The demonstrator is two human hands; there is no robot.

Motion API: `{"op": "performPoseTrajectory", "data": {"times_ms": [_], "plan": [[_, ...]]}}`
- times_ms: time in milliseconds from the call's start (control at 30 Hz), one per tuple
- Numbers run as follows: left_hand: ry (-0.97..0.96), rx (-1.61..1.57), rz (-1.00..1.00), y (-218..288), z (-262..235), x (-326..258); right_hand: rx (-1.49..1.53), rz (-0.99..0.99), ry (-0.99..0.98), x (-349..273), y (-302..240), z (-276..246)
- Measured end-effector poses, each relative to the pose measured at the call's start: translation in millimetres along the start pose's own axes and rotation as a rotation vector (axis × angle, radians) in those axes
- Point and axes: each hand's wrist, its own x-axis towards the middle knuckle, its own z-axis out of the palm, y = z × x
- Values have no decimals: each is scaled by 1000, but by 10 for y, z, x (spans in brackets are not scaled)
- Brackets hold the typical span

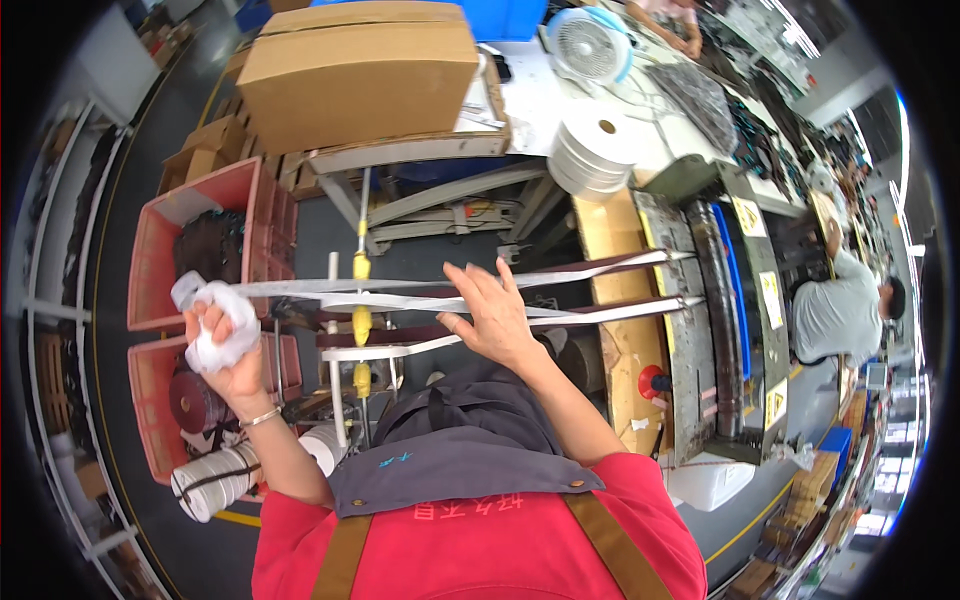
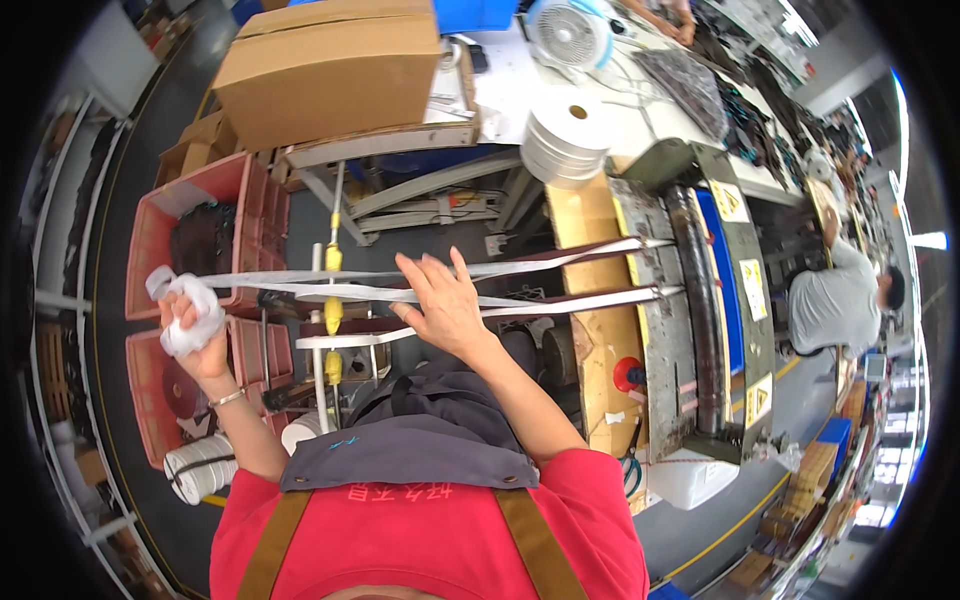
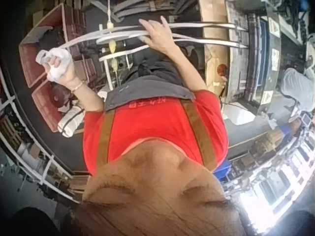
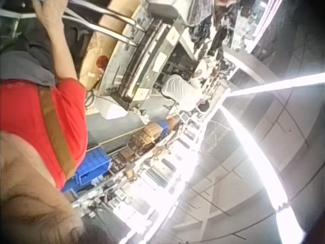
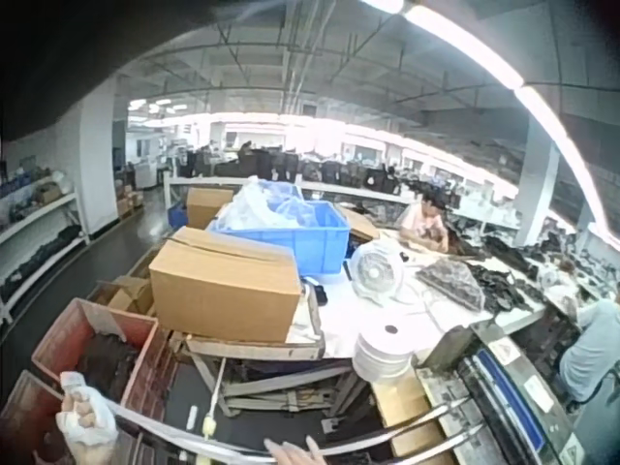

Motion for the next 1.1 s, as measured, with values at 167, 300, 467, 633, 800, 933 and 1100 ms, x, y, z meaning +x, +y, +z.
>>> {"op": "performPoseTrajectory", "data": {"times_ms": [167, 300, 467, 633, 800, 933, 1100], "plan": [[40, 704, 405, 74, -109, 121, 418, 59, -335, -14, -348, 186], [352, 2047, 222, -238, -251, 171, 542, 60, -509, 113, -505, 65], [-7, 1399, -926, -328, -774, -288, 694, 202, -312, 391, -467, -5], [115, 481, -463, -547, -721, -450, 618, 165, -298, 183, -286, 204], [322, 611, 163, -538, -283, -29, 402, 139, -299, 66, -419, 347], [-106, 2048, -52, -580, -806, 96, 317, -56, -339, 142, -472, 257], [-38, 776, -974, -785, -976, -216, 438, -156, -131, 249, -236, 267]]}}
